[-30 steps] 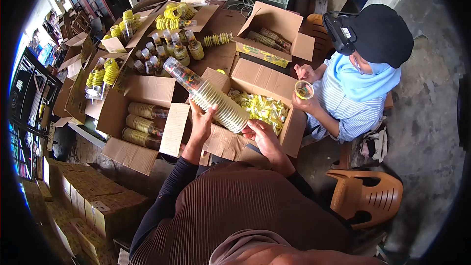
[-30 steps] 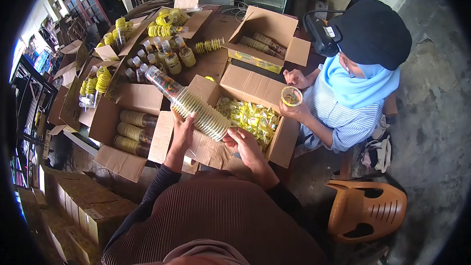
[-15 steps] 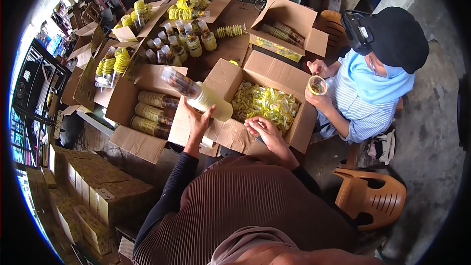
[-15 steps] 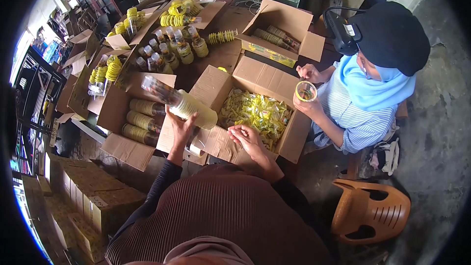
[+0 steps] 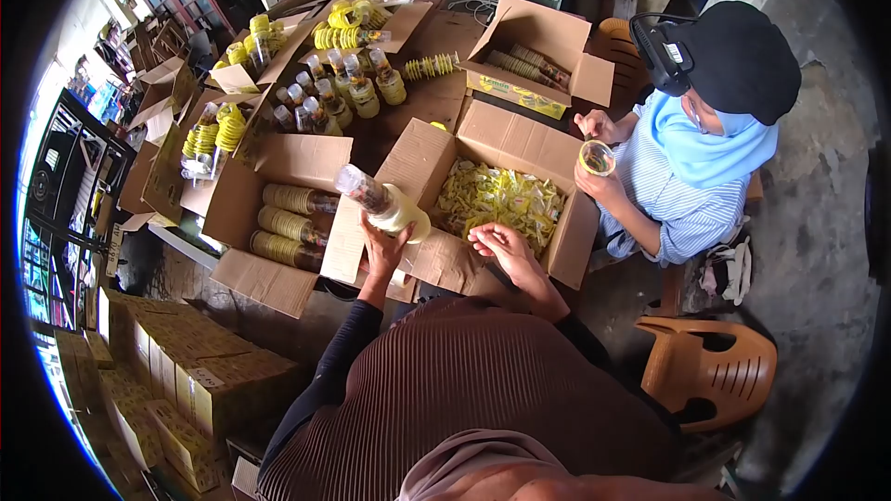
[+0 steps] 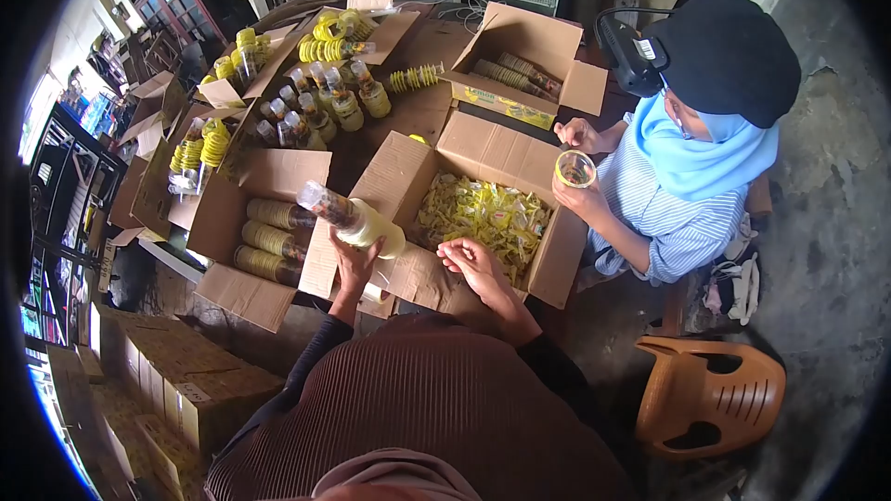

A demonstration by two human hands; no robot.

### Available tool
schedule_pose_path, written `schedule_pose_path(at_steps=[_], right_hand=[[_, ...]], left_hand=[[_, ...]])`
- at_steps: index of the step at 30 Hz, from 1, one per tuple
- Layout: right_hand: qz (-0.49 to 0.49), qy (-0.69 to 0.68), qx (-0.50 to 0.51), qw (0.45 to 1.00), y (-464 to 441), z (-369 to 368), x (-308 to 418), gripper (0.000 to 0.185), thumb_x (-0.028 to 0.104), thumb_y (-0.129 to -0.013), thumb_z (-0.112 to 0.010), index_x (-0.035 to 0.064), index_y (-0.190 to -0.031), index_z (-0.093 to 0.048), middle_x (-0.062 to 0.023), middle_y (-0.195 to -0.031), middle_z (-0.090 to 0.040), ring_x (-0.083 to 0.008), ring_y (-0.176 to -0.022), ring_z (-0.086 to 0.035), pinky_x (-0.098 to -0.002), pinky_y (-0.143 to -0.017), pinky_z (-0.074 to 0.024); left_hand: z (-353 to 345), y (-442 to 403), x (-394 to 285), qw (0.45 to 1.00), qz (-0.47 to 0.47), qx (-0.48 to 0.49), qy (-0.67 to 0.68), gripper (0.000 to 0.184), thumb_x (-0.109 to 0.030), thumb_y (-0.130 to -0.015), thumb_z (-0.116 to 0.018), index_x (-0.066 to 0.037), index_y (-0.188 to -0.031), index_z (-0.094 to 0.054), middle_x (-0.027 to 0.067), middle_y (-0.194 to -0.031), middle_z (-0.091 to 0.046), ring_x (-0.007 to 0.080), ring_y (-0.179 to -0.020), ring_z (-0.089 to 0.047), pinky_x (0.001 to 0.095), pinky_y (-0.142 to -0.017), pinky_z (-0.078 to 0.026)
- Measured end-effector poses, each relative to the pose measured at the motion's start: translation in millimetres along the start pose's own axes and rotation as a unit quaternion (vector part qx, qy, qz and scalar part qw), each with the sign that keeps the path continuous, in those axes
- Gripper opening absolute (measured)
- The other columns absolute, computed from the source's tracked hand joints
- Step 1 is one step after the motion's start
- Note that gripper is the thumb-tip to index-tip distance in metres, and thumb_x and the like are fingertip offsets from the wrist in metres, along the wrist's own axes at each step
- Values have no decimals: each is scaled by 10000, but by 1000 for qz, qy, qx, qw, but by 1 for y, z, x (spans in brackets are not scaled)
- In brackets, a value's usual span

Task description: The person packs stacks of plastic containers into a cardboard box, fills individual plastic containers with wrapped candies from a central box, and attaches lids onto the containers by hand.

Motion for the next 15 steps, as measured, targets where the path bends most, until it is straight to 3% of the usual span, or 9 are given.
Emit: schedule_pose_path(at_steps=[3,5,7,9,10,13,14,15], right_hand=[[-5,-14,-6,1000,0,1,-2,234,210,-956,-552,1,-1054,-591,-70,-1032,-644,-90,-878,-599,-223,-780,-492],[-2,-18,-4,1000,1,0,-3,227,211,-955,-554,10,-1053,-595,-65,-1032,-645,-85,-872,-596,-221,-778,-490],[-5,-20,-1,1000,1,-1,-2,227,213,-954,-555,15,-1057,-598,-62,-1028,-646,-86,-860,-594,-222,-776,-486],[-6,-10,-7,1000,1,0,-1,229,214,-953,-556,13,-1055,-602,-60,-1014,-647,-84,-852,-592,-225,-771,-484],[-1,-10,-7,1000,1,0,-2,231,215,-955,-554,11,-1051,-604,-59,-1012,-648,-88,-854,-594,-227,-769,-484],[-1,-6,-15,1000,-2,8,-11,216,199,-941,-573,17,-1052,-607,-55,-1005,-649,-93,-854,-594,-225,-768,-482],[19,91,-19,995,-6,16,-17,209,190,-933,-585,23,-1055,-608,-69,-1004,-654,-101,-857,-602,-225,-757,-481],[37,187,-22,981,-7,21,-23,203,181,-925,-597,29,-1059,-609,-82,-1004,-659,-109,-859,-610,-225,-746,-481]], left_hand=[[2,1,6,999,15,-19,35,1099,-308,-674,-848,34,-1397,-96,297,-1297,-369,373,-1183,-462,460,-980,-392],[-1,3,10,994,10,-2,-108,1095,-316,-680,-842,54,-1387,-92,304,-1283,-371,388,-1184,-453,474,-983,-380],[2,0,3,997,2,-15,-77,1102,-328,-675,-842,56,-1385,-92,313,-1281,-373,407,-1194,-433,484,-994,-357],[4,-2,5,998,60,-20,30,1106,-341,-673,-841,40,-1393,-93,322,-1300,-361,413,-1208,-415,483,-1003,-345],[5,0,5,998,55,-19,-37,1094,-332,-683,-835,28,-1399,-89,324,-1304,-362,412,-1199,-427,480,-996,-355],[3,-3,4,998,-2,-5,-66,1075,-320,-703,-823,31,-1394,-78,316,-1286,-377,396,-1179,-451,478,-984,-373],[-1,-4,17,995,52,5,89,1070,-303,-714,-819,29,-1395,-64,311,-1283,-384,386,-1176,-456,472,-990,-372],[7,-10,-18,987,96,6,127,1071,-281,-719,-818,25,-1399,-50,305,-1287,-385,368,-1174,-460,458,-995,-372]])
Point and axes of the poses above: each hand's wrist, its own y-axis away from the middle knuckle, its own z-axis out of the back of the hand, x = y × z, the point moved 5 cm from there along -y, towards the middle knuckle
